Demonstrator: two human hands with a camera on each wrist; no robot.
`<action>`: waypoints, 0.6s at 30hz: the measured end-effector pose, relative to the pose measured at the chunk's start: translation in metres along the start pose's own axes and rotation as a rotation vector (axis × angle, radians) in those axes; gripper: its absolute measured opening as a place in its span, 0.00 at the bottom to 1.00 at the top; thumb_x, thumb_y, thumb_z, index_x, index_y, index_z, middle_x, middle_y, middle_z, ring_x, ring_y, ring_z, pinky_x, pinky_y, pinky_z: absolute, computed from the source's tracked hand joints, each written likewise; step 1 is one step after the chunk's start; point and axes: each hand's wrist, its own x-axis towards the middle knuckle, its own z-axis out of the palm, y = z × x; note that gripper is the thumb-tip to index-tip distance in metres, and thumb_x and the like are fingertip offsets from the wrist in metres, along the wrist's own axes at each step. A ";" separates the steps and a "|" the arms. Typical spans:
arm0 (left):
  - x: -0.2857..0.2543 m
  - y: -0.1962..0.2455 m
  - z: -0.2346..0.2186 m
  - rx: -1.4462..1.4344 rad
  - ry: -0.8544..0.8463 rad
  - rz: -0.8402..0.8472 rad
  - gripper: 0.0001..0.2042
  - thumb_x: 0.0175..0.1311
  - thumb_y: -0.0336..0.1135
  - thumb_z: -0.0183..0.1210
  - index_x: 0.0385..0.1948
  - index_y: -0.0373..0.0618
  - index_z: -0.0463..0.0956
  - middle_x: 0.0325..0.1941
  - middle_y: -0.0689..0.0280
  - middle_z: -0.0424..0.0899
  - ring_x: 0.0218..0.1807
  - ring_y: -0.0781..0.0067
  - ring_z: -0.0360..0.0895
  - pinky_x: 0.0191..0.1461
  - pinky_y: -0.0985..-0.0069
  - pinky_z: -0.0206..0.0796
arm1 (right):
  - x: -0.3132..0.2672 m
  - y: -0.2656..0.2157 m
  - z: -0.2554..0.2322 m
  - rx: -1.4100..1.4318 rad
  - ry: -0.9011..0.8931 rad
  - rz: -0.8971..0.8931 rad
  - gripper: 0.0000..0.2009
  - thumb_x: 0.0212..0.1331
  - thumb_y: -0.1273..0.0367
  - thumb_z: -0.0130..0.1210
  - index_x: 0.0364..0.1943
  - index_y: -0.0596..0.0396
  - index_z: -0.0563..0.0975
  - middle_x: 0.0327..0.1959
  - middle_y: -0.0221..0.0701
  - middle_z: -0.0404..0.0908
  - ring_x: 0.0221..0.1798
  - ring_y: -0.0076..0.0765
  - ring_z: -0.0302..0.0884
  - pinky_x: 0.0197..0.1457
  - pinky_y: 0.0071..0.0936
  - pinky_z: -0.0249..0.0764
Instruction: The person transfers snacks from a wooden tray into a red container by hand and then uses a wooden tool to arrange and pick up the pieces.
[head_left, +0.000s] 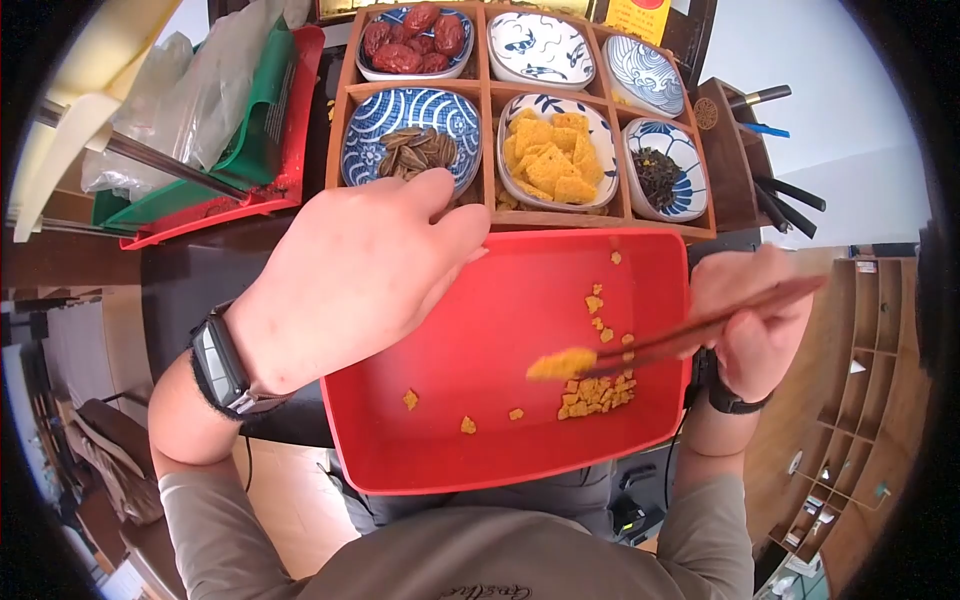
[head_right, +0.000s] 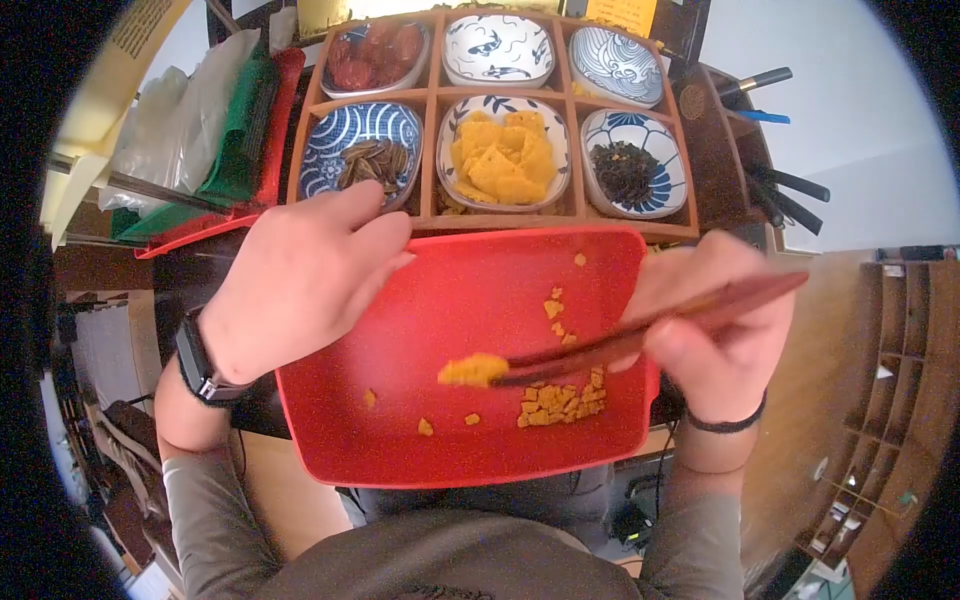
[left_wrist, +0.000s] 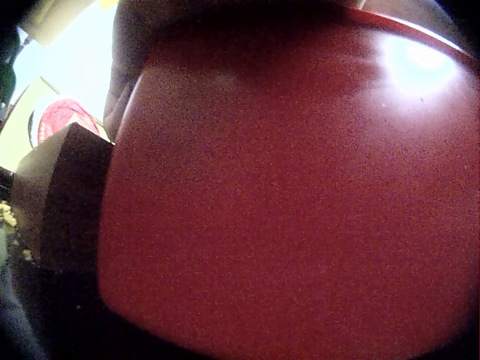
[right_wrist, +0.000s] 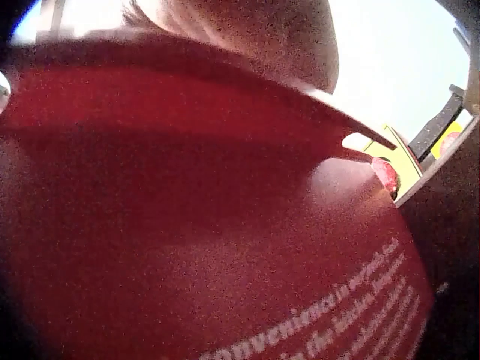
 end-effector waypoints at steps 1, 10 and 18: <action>0.000 0.000 0.000 0.004 -0.006 -0.003 0.09 0.68 0.34 0.67 0.40 0.44 0.76 0.37 0.57 0.76 0.37 0.48 0.83 0.37 0.55 0.77 | 0.004 -0.001 -0.002 -0.033 0.015 -0.001 0.12 0.68 0.70 0.69 0.34 0.56 0.75 0.26 0.38 0.85 0.25 0.29 0.79 0.27 0.26 0.71; 0.001 0.002 -0.002 0.008 -0.008 -0.001 0.09 0.67 0.34 0.67 0.40 0.44 0.76 0.37 0.57 0.76 0.38 0.48 0.83 0.38 0.56 0.77 | 0.023 0.013 -0.018 -0.239 0.256 0.015 0.06 0.80 0.71 0.59 0.42 0.58 0.79 0.30 0.35 0.88 0.26 0.20 0.77 0.30 0.18 0.66; 0.001 0.002 -0.003 0.008 -0.013 -0.008 0.09 0.67 0.34 0.68 0.40 0.44 0.76 0.37 0.57 0.76 0.38 0.48 0.83 0.38 0.56 0.77 | 0.028 0.025 -0.011 -0.360 0.246 0.040 0.04 0.79 0.73 0.62 0.48 0.59 0.83 0.37 0.34 0.91 0.31 0.15 0.76 0.34 0.16 0.71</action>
